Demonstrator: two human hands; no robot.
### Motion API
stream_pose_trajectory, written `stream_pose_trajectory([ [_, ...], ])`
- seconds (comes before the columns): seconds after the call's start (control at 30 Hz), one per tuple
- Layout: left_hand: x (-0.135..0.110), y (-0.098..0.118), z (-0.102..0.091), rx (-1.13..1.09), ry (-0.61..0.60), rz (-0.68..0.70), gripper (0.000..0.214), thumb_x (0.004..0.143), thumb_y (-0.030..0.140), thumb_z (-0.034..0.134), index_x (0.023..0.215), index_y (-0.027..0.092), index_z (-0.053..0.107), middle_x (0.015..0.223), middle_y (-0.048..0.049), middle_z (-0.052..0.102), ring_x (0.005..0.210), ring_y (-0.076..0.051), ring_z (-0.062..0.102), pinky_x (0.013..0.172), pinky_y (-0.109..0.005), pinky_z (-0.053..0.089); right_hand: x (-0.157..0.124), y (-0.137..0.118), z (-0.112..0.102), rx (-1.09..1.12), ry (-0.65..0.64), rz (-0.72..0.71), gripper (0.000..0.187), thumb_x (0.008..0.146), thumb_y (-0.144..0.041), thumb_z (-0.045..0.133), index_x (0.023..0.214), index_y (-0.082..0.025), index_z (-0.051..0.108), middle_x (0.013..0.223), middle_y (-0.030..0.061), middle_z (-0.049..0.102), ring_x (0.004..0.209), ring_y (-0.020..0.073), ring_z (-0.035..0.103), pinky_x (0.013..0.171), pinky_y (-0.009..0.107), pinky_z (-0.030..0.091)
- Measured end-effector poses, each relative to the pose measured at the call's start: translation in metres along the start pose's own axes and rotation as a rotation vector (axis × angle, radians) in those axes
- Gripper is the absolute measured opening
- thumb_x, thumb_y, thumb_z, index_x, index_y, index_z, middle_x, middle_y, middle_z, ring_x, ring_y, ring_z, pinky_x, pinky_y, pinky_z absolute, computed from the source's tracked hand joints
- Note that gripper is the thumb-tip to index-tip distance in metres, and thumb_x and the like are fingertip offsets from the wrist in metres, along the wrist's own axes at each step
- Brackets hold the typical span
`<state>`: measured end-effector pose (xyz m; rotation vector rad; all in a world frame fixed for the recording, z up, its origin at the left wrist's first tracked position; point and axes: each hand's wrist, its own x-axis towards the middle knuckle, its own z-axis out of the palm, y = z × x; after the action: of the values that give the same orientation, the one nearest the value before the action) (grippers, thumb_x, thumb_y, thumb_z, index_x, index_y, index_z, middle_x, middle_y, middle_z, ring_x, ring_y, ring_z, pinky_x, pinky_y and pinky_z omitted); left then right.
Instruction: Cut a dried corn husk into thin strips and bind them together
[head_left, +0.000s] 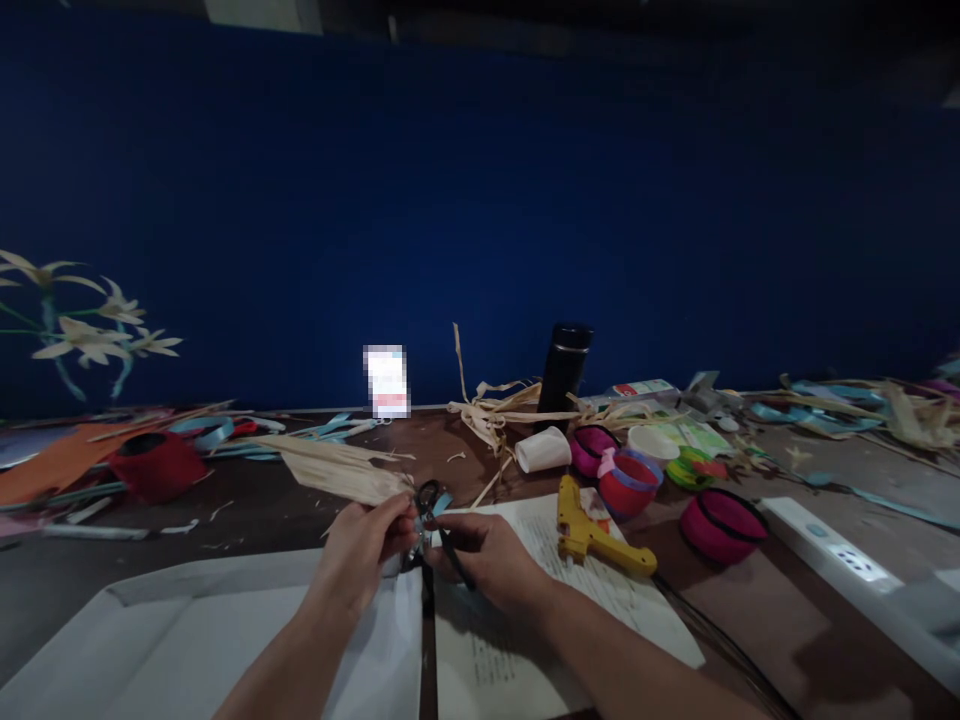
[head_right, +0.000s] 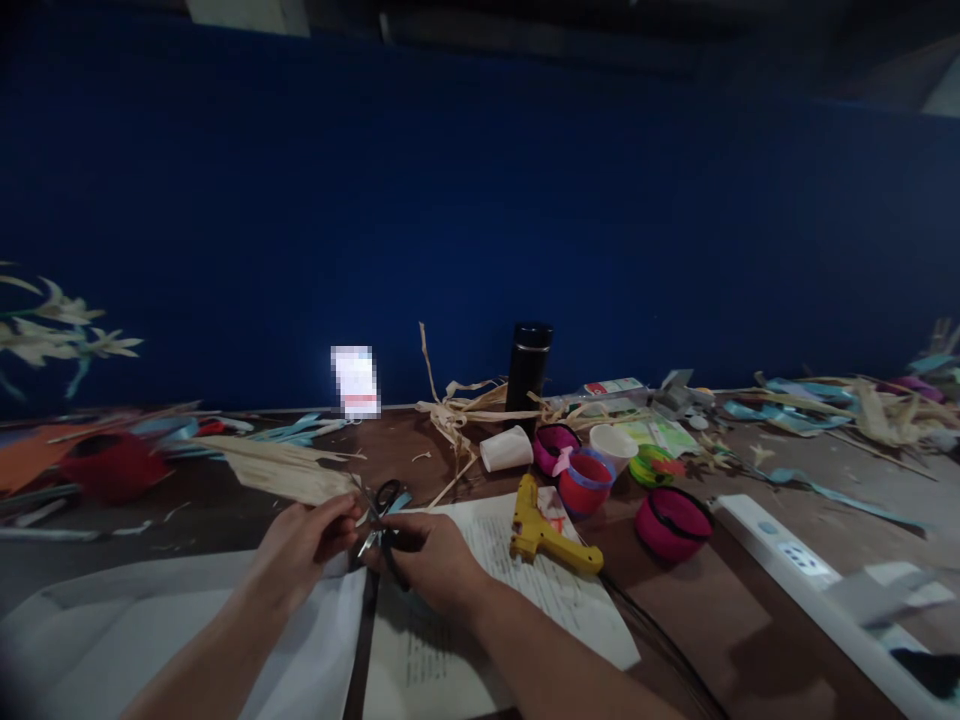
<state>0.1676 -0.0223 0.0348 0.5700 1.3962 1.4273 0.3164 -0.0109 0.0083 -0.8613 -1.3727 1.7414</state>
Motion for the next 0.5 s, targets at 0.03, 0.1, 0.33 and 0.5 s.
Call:
stream_pose_trajectory([
  [0.03, -0.0002, 0.0002, 0.0000, 0.010, -0.001, -0.004, 0.022, 0.055, 0.023, 0.073, 0.067, 0.008, 0.062, 0.056, -0.0013, 0.060, 0.044, -0.006, 0.053, 0.042, -0.014, 0.047, 0.0003, -0.0003, 0.0002, -0.001, 0.006, 0.013, 0.049, 0.050, -0.034, 0.080, 0.091, -0.011, 0.069, 0.059, -0.0017, 0.051, 0.050, 0.0051, 0.035, 0.046, 0.018, 0.029],
  [0.1, -0.0010, 0.0006, 0.0004, 0.023, -0.016, -0.004, 0.022, 0.056, 0.024, 0.073, 0.067, 0.009, 0.062, 0.056, -0.0011, 0.060, 0.044, -0.006, 0.052, 0.042, -0.014, 0.047, 0.0014, 0.0005, 0.0002, 0.001, 0.008, 0.029, 0.049, 0.051, -0.035, 0.080, 0.091, -0.010, 0.069, 0.054, -0.0035, 0.047, 0.046, 0.0039, 0.032, 0.043, 0.018, 0.025],
  [0.33, -0.0040, 0.0022, 0.0020, 0.038, -0.049, -0.016, 0.023, 0.056, 0.026, 0.074, 0.066, 0.010, 0.060, 0.055, 0.0000, 0.059, 0.044, -0.005, 0.052, 0.042, -0.014, 0.045, 0.0041, 0.0079, -0.0045, 0.004, -0.005, 0.011, 0.046, 0.056, -0.039, 0.077, 0.092, -0.011, 0.068, 0.049, -0.0052, 0.043, 0.042, 0.0037, 0.032, 0.041, 0.019, 0.023],
  [0.5, -0.0049, 0.0022, 0.0014, 0.050, -0.053, -0.030, 0.022, 0.057, 0.026, 0.073, 0.065, 0.010, 0.060, 0.053, 0.0005, 0.058, 0.042, -0.005, 0.051, 0.042, -0.014, 0.046, 0.0025, 0.0061, -0.0058, -0.033, -0.020, 0.008, 0.045, 0.059, -0.041, 0.075, 0.092, -0.011, 0.069, 0.050, -0.0051, 0.044, 0.043, 0.0038, 0.032, 0.041, 0.019, 0.023],
])
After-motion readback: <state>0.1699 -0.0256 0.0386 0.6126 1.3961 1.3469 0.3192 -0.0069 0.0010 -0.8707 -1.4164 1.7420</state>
